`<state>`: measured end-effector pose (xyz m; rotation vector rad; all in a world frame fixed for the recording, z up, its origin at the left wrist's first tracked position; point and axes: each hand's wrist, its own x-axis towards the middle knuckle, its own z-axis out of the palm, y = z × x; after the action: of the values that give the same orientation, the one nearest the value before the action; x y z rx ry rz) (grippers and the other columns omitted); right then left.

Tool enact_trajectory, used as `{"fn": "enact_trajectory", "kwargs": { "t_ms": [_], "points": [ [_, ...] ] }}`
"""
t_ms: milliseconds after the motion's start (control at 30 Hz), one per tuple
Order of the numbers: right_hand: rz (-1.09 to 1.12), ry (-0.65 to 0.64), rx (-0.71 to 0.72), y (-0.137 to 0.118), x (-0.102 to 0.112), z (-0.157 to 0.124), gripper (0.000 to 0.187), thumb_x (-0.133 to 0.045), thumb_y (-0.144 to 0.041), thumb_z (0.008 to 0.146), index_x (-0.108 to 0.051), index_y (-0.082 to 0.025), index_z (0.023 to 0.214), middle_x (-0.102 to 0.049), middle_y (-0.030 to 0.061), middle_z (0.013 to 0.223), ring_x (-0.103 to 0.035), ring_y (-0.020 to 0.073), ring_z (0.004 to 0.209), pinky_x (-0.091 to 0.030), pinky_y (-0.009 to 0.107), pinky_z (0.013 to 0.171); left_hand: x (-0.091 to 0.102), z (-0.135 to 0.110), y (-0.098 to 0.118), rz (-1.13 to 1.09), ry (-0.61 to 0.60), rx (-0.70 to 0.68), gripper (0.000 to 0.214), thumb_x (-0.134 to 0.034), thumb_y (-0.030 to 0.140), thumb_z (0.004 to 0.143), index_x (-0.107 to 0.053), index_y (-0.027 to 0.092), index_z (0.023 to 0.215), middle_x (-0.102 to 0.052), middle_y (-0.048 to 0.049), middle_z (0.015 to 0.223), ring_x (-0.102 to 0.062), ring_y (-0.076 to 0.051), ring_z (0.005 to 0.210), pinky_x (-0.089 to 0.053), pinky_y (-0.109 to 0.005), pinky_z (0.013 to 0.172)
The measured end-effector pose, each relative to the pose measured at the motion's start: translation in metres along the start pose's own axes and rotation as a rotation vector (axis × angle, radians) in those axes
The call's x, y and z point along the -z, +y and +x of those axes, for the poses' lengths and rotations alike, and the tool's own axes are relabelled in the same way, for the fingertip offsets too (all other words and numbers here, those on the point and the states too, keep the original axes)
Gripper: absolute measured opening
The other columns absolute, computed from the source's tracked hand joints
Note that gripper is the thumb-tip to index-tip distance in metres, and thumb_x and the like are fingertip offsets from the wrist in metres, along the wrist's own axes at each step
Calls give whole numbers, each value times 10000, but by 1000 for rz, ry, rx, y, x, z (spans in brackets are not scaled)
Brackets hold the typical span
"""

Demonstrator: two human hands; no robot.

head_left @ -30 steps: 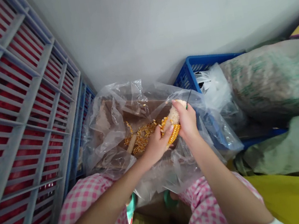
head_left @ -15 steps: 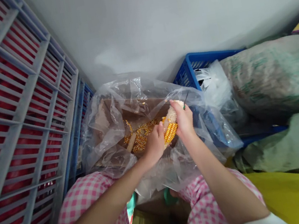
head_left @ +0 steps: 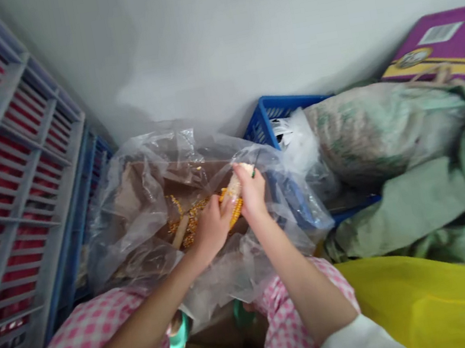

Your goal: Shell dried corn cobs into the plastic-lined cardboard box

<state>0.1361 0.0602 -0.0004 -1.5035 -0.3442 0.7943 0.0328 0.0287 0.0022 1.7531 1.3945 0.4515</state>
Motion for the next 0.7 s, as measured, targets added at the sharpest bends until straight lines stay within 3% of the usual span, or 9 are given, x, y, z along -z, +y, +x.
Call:
{"fn": "enact_trajectory", "kwargs": {
  "t_ms": [167, 400, 533, 700],
  "points": [
    [-55, 45, 9, 10, -5, 2, 319, -611, -418, 593, -562, -171, 789, -573, -13, 676, -500, 116, 611, -399, 228, 587, -5, 8, -9, 126, 47, -31, 358, -222, 433, 864, -462, 182, 777, -591, -64, 703, -574, -206, 697, -358, -269, 586],
    [-182, 109, 9, 26, -4, 1, 303, -626, -445, 577, -540, -187, 711, -577, -12, 667, -489, 121, 599, -380, 229, 594, -7, 8, -12, 291, -55, 21, 396, -178, 342, 875, -515, 135, 859, -624, -149, 791, -599, -252, 768, -377, -307, 625],
    [-228, 132, -14, 30, 2, -3, 281, -631, -426, 576, -519, -194, 688, -570, -14, 661, -479, 119, 573, -371, 234, 589, -14, 7, -16, 265, -78, 59, 444, -153, 361, 869, -537, 140, 886, -633, -162, 855, -596, -267, 838, -399, -325, 676],
    [-215, 102, 33, 29, 5, -5, 284, -624, -436, 581, -531, -195, 699, -573, -17, 662, -481, 120, 593, -372, 233, 605, -17, 11, -21, 156, -21, 189, 436, -179, 351, 855, -549, 144, 755, -633, -156, 809, -595, -264, 834, -415, -335, 707]
  ]
}}
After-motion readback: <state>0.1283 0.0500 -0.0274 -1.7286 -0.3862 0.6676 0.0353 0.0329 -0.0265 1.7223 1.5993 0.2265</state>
